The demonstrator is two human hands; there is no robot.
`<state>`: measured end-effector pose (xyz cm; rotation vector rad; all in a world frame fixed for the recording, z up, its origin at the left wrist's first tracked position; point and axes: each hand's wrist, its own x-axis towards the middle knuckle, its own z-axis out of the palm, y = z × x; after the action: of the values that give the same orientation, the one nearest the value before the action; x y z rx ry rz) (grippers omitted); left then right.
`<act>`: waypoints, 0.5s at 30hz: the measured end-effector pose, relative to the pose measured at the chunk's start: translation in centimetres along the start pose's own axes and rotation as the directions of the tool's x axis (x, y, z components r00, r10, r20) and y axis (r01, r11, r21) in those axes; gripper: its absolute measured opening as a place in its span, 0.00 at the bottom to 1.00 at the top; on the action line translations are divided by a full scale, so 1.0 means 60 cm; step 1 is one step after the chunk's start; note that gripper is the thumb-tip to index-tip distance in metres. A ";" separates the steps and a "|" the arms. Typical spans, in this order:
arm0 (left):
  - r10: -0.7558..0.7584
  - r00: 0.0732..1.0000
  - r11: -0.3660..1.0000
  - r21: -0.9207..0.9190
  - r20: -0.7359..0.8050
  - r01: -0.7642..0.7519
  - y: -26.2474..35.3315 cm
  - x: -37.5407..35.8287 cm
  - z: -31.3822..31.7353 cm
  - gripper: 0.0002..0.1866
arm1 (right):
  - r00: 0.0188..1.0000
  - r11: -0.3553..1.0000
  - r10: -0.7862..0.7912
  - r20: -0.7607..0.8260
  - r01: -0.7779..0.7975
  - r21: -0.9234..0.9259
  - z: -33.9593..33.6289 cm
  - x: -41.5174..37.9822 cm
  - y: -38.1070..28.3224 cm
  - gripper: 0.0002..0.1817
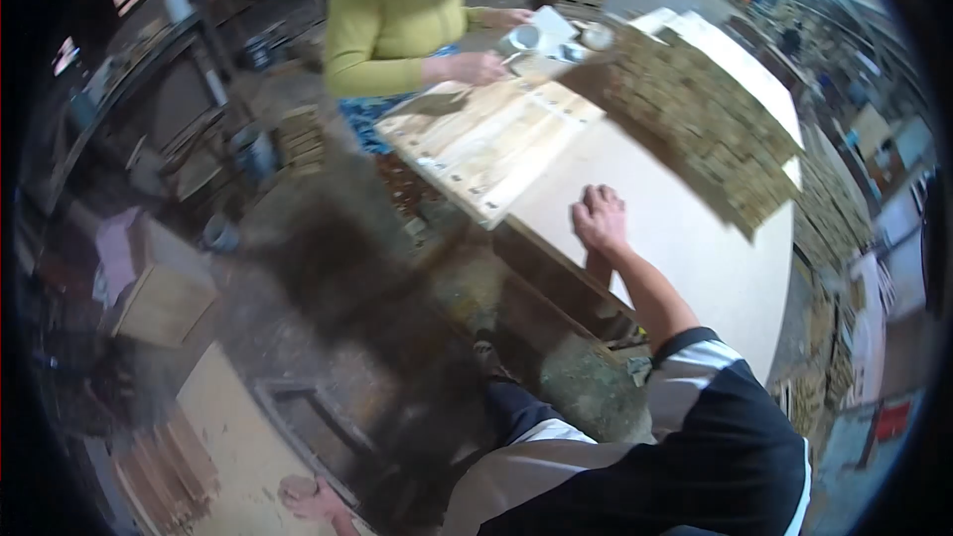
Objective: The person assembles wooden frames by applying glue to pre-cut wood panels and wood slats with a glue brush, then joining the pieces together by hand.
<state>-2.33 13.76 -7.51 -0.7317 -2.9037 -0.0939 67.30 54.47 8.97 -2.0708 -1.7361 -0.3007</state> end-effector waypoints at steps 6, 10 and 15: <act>0.024 1.000 0.985 0.170 -0.015 -0.021 0.014 0.017 0.019 0.57 | 1.000 0.999 0.022 0.011 -0.022 -0.038 -0.009 0.002 0.019 0.25; 0.126 0.977 0.977 0.193 -0.169 -0.093 0.008 0.011 0.031 0.59 | 0.998 0.998 0.038 0.050 -0.035 -0.055 -0.010 0.007 0.023 0.26; 0.308 0.847 0.884 0.459 -0.432 -0.087 -0.057 0.024 0.100 0.59 | 1.000 0.999 0.009 0.029 -0.008 -0.043 0.004 0.015 -0.004 0.26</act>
<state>-5.97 11.97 -13.32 -0.7860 -2.2251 0.3220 67.24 55.40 9.19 -2.1221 -1.7518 -0.3090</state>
